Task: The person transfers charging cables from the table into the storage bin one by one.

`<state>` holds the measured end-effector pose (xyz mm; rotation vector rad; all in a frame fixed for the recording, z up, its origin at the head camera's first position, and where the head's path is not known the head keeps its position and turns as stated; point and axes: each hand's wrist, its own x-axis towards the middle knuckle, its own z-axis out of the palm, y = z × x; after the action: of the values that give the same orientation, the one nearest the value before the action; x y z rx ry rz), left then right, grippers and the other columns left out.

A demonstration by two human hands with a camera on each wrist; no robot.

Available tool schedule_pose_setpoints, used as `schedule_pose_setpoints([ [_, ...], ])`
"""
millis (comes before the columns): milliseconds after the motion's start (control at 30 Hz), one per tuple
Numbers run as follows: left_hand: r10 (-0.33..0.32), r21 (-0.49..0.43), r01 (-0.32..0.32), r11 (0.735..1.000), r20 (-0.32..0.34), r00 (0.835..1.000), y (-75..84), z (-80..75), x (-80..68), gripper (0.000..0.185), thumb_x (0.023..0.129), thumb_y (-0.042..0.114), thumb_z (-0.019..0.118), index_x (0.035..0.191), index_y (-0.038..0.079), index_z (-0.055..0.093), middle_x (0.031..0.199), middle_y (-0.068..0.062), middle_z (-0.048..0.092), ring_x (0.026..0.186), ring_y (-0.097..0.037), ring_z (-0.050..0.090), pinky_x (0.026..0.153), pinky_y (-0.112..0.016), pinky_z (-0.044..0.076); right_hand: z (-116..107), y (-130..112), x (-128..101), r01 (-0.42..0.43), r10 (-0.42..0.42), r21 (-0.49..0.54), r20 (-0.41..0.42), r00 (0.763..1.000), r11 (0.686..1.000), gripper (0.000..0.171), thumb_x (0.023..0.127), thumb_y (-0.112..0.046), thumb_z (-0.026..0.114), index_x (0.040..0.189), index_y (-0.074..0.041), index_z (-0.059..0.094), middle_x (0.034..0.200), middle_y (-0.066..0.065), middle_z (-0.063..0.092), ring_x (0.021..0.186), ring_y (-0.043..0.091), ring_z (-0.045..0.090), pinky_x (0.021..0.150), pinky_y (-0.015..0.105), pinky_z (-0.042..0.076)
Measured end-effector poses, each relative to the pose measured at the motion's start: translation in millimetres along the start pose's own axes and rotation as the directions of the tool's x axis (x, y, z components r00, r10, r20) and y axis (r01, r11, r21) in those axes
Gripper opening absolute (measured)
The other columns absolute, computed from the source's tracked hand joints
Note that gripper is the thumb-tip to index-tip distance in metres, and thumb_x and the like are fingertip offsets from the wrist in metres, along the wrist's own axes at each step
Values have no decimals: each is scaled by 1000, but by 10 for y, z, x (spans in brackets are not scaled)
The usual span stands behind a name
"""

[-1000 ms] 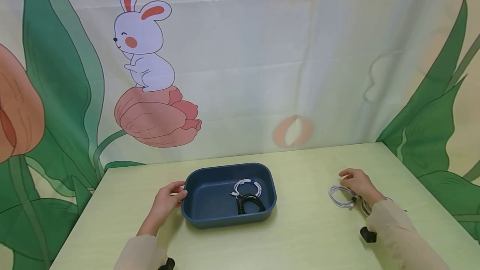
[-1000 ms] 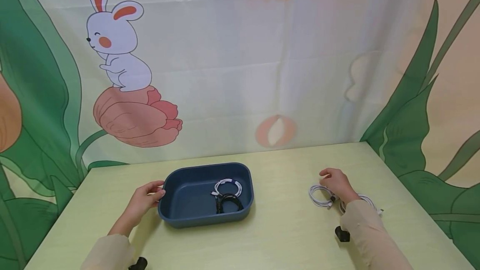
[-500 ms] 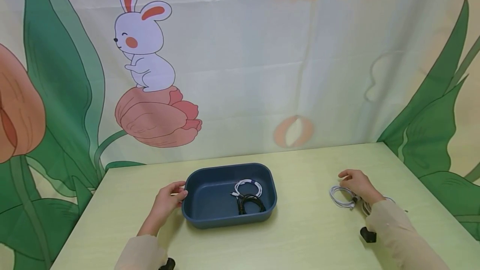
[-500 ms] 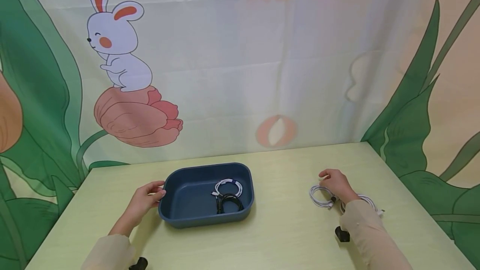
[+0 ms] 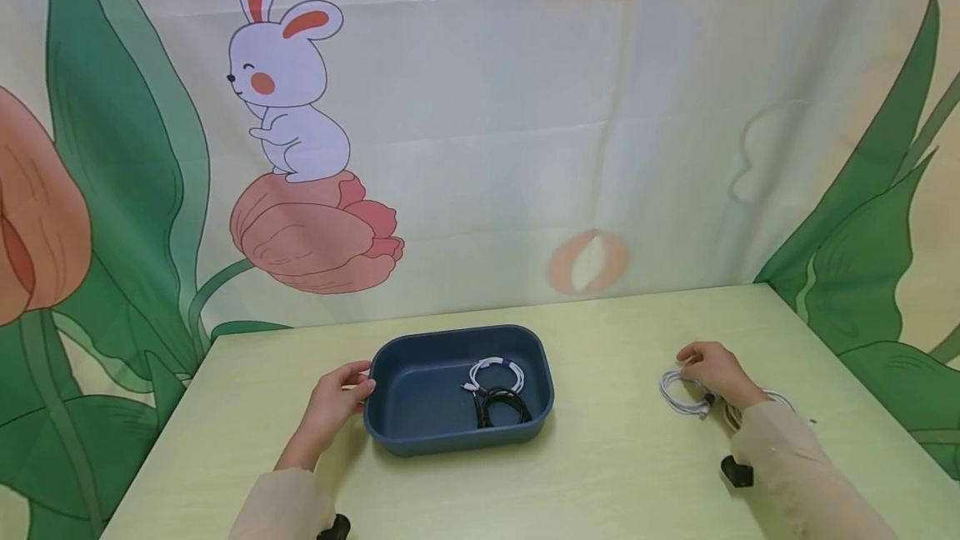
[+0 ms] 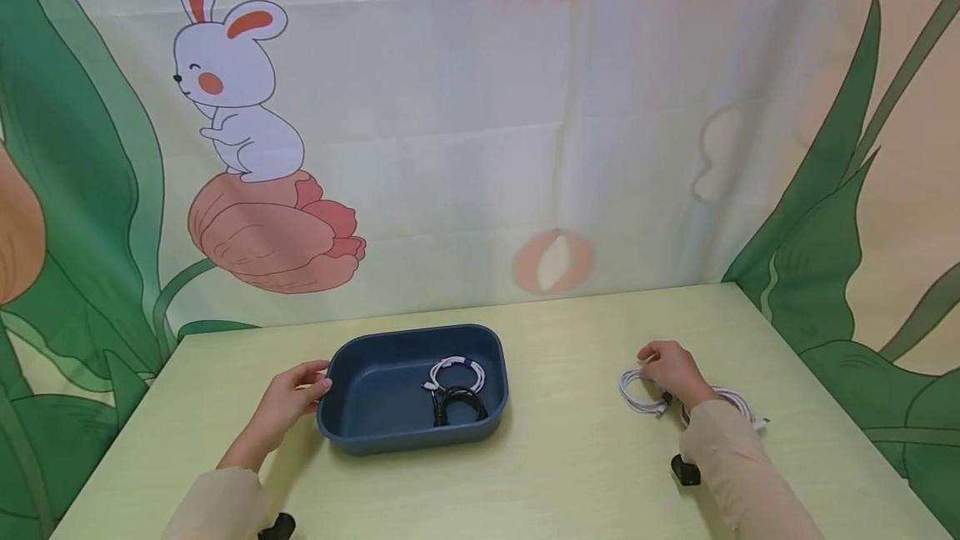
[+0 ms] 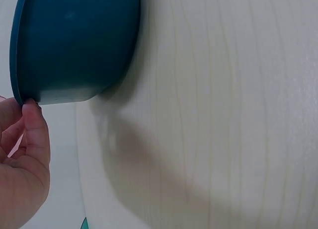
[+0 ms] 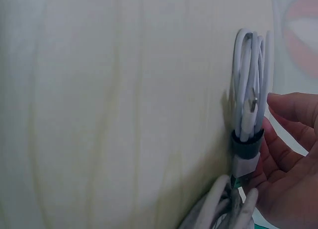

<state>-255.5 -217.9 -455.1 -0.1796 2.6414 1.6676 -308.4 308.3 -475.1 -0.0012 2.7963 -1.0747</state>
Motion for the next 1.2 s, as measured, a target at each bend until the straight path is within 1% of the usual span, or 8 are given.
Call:
schedule_pose_setpoints([
  [167,0,2,0,1000,0,1000,3,-4,-1,37,87,6,51,122,-4,46,101,-18,50,75,-15,55,65,-25,51,9,21,23,6,-6,-7,8,1000,1000,25,77,-5,58,99,6,56,91,17,55,80,23,50,64,30,42],
  [400,-12,-2,12,1000,0,1000,14,-1,5,37,87,6,51,123,-3,46,103,-18,50,74,-13,53,66,-25,51,40,26,52,-35,36,-36,23,999,999,24,76,-4,58,99,4,56,94,18,53,82,25,48,64,29,42],
  [533,-17,-2,17,1000,1,1000,12,2,8,37,87,6,51,123,-3,46,103,-19,50,75,-14,53,66,-25,51,45,9,45,-40,42,-63,28,999,997,24,76,-3,58,98,3,56,93,17,52,81,25,46,65,30,40],
  [800,-21,0,21,1000,-1,1000,9,3,8,37,87,6,52,123,-3,46,103,-19,50,74,-13,53,67,-25,52,58,33,37,26,-22,-128,28,999,991,14,75,-3,58,90,-1,59,84,12,53,76,23,46,62,29,37],
  [1033,-17,0,17,1000,-3,1000,11,2,2,37,87,7,52,123,-3,47,102,-17,50,74,-12,52,66,-25,51,70,38,31,26,-23,-119,27,999,993,12,76,-4,57,87,-3,60,85,11,54,78,22,47,64,30,38],
  [1200,-15,-6,15,1000,-2,1000,7,-3,-1,37,87,7,52,123,-3,47,103,-17,50,75,-14,54,67,-26,52,62,21,17,42,-39,-123,25,999,992,10,76,-3,57,86,-3,60,83,11,54,76,22,46,63,29,37],
])
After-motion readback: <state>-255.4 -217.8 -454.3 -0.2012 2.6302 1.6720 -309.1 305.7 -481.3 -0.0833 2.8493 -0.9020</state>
